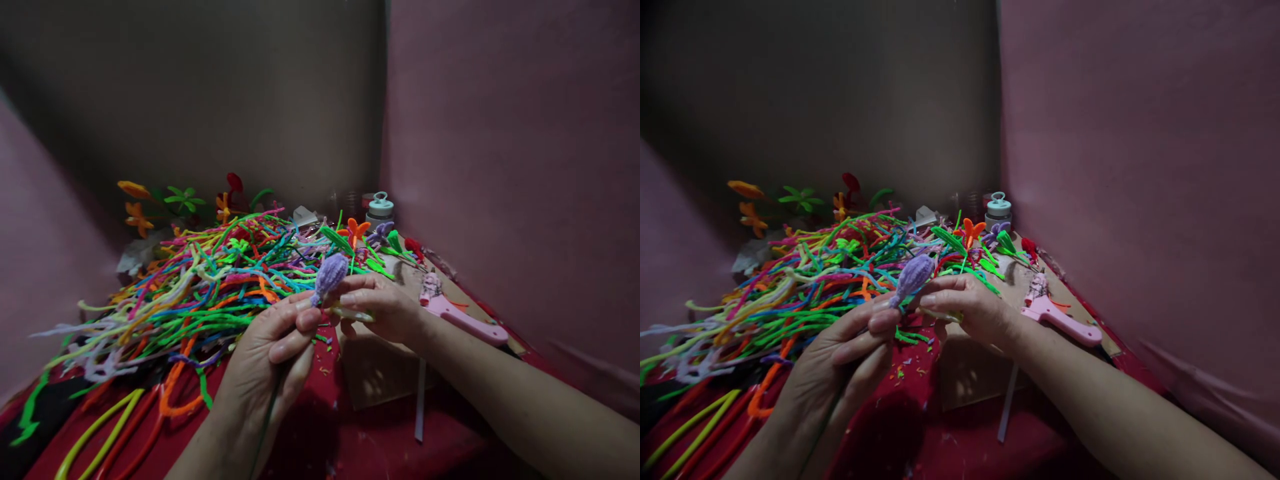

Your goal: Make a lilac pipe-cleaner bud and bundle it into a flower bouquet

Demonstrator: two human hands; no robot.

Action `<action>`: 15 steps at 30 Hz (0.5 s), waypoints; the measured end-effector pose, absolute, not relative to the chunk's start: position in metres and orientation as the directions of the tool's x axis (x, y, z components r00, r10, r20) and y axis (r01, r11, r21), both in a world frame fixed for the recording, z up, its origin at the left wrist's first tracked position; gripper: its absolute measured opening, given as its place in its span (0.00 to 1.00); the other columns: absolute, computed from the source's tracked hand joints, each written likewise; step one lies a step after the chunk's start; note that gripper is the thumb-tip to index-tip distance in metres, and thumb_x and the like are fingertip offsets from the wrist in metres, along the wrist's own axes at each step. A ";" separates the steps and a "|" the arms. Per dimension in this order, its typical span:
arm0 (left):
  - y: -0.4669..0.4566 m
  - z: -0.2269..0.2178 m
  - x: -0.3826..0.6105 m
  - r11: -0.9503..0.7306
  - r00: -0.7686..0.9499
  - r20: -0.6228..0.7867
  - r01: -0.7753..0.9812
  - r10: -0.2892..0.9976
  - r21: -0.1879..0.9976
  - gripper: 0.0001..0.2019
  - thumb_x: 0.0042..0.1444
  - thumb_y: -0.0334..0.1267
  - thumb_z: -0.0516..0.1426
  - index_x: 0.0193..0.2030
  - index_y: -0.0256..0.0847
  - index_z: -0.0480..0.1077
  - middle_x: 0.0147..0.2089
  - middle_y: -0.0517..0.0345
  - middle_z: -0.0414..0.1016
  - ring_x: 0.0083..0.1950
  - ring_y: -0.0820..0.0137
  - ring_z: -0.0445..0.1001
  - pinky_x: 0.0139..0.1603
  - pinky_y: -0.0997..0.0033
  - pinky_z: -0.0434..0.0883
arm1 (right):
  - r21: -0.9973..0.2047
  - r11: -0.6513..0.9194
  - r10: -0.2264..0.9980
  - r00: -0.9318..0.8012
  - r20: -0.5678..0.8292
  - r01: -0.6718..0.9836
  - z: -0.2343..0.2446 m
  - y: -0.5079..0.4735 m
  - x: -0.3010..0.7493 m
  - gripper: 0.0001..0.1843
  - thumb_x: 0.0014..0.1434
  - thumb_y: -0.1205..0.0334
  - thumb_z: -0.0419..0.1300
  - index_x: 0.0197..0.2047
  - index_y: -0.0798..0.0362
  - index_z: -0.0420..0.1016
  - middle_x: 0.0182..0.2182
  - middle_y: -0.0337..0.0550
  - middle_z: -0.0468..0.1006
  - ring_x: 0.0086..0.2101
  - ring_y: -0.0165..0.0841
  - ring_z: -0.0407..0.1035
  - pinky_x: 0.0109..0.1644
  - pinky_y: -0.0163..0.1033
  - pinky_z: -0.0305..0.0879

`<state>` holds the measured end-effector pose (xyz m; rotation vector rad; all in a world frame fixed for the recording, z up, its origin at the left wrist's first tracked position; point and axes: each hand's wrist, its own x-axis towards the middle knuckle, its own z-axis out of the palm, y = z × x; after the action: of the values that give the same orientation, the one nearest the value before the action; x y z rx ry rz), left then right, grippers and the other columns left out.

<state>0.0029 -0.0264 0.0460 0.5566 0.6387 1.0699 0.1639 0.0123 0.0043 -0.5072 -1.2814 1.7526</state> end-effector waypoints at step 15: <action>-0.022 0.039 0.007 0.427 0.402 -0.219 -0.555 0.889 0.713 0.03 0.47 0.24 0.53 0.27 0.31 0.67 0.18 0.69 0.59 0.11 0.91 0.40 0.07 0.95 0.50 | -0.855 0.042 0.918 -0.318 0.237 -0.516 0.005 0.004 0.147 0.08 0.45 0.68 0.67 0.32 0.52 0.76 0.28 0.34 0.75 0.30 0.25 0.66 0.40 0.33 0.61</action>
<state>0.0066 -0.0219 0.0391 0.5990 0.6455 0.9840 0.1473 0.0043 0.0045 -0.5029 -1.1251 1.5631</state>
